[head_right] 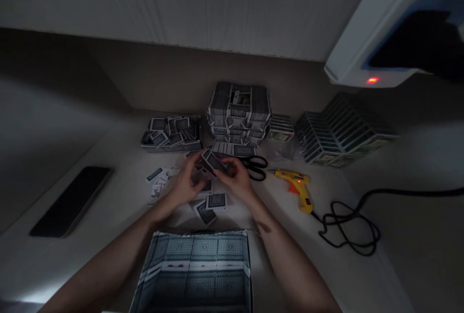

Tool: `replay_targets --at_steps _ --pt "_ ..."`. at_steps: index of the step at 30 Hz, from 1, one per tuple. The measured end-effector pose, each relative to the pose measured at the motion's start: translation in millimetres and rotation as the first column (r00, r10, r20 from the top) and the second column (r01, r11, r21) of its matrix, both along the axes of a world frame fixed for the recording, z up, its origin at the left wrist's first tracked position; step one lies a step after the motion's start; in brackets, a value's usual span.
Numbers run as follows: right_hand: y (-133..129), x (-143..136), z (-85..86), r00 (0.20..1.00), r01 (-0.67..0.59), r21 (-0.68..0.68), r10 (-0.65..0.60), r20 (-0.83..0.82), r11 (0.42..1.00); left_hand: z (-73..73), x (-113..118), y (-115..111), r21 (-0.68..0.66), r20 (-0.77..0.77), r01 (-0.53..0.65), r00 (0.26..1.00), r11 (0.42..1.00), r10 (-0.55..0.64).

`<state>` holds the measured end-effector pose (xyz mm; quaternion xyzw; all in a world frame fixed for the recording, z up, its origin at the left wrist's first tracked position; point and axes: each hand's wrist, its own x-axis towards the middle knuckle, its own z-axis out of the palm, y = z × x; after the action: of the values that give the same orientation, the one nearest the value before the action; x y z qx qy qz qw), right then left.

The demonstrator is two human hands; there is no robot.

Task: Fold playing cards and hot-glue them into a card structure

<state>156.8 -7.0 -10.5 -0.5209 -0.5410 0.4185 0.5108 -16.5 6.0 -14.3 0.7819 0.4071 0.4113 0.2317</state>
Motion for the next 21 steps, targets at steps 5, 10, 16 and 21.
replay_targets --at_steps 5,10,16,21 --pt "-2 -6 7.6 0.975 -0.08 -0.046 0.069 -0.211 0.996 3.6 7 -5 0.065 -0.062 -0.002 0.998 0.998 0.006" --pt "-3 -10 6.8 0.974 -0.126 -0.069 0.111 -0.196 0.99 2.6 10 -4 0.112 -0.086 -0.048 0.995 0.993 0.058" --pt "-2 -10 4.8 0.986 -0.105 -0.05 0.097 -0.136 0.993 8.1 12 -7 0.155 -0.114 -0.048 0.991 0.987 0.066" --pt "-1 -7 6.1 0.97 -0.106 -0.078 0.086 -0.227 0.991 7.5 11 -7 0.138 -0.064 -0.057 0.996 0.989 0.066"
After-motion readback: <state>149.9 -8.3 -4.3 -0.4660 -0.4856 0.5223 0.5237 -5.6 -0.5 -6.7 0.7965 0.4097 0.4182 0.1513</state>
